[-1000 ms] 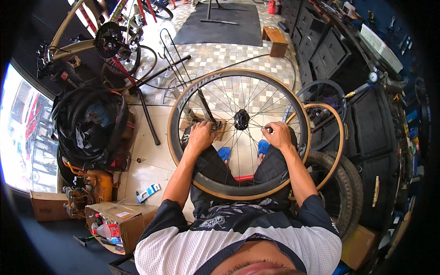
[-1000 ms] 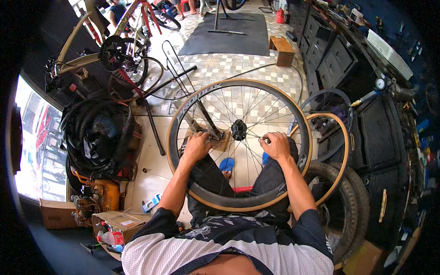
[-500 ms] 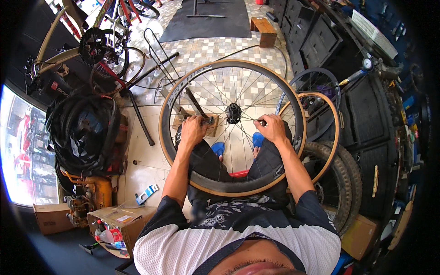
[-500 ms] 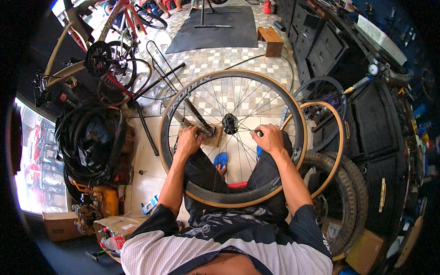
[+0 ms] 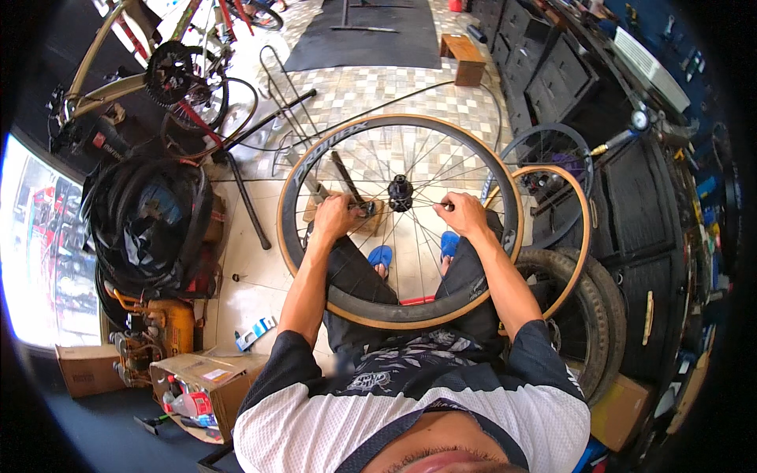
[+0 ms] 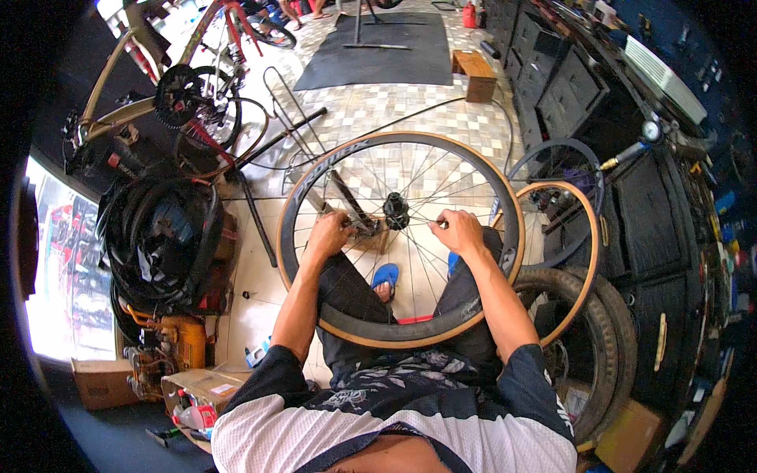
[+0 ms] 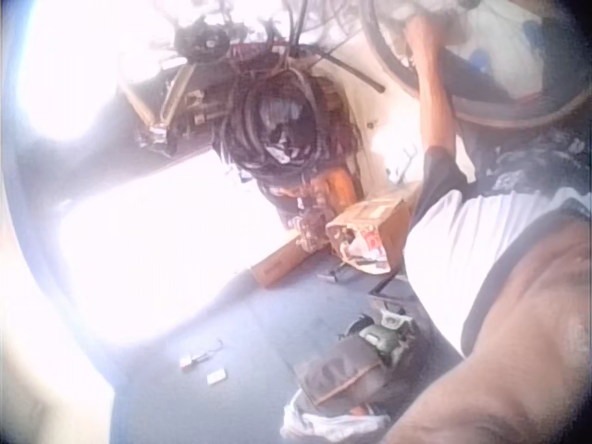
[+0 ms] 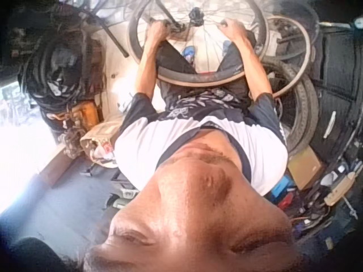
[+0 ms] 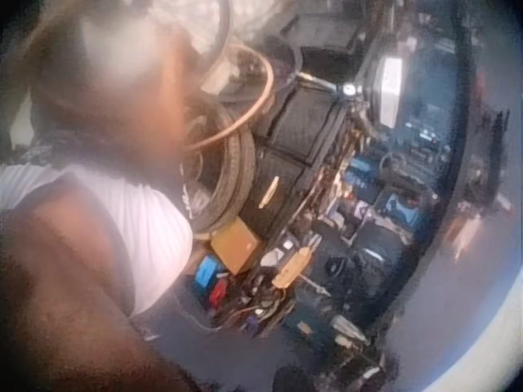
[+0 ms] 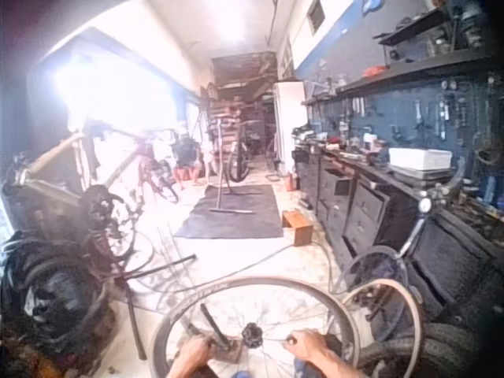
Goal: The person installs a tire onto a bicycle wheel, inflates it using a floor pump, and then unpacks a new cassette from a box. They handle the tire, wheel, pump, and cassette throughout the process.
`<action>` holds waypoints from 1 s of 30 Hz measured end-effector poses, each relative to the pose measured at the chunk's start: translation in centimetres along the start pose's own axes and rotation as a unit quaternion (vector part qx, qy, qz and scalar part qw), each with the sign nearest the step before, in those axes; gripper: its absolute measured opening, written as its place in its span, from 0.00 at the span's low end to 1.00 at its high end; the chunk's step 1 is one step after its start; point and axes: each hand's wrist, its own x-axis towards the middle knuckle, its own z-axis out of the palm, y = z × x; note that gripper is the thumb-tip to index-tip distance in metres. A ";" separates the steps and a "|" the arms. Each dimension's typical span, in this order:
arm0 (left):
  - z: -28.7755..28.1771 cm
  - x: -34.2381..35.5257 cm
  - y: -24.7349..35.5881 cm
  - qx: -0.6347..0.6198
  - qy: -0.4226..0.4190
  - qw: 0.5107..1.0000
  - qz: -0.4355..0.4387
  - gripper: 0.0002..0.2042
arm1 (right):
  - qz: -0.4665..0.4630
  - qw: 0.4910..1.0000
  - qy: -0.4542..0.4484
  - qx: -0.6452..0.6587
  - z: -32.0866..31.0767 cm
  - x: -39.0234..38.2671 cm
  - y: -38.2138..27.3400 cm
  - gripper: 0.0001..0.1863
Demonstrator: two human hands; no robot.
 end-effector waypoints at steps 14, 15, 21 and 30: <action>-2.7 6.2 16.5 -0.173 0.123 0.959 0.187 0.13 | -0.045 0.997 -0.018 -0.066 -1.7 -1.9 2.2 0.24; -1.7 6.4 17.4 -0.181 0.140 0.953 0.200 0.13 | -0.043 0.998 0.012 -0.050 -2.9 -2.9 2.8 0.24; 2.4 5.8 16.4 -0.237 0.154 0.942 0.183 0.12 | -0.022 0.940 0.336 -0.064 -22.7 -12.9 6.0 0.23; 4.1 5.5 16.8 -0.258 0.130 0.935 0.206 0.11 | 0.525 0.436 0.589 -0.432 -50.8 -51.7 6.7 0.33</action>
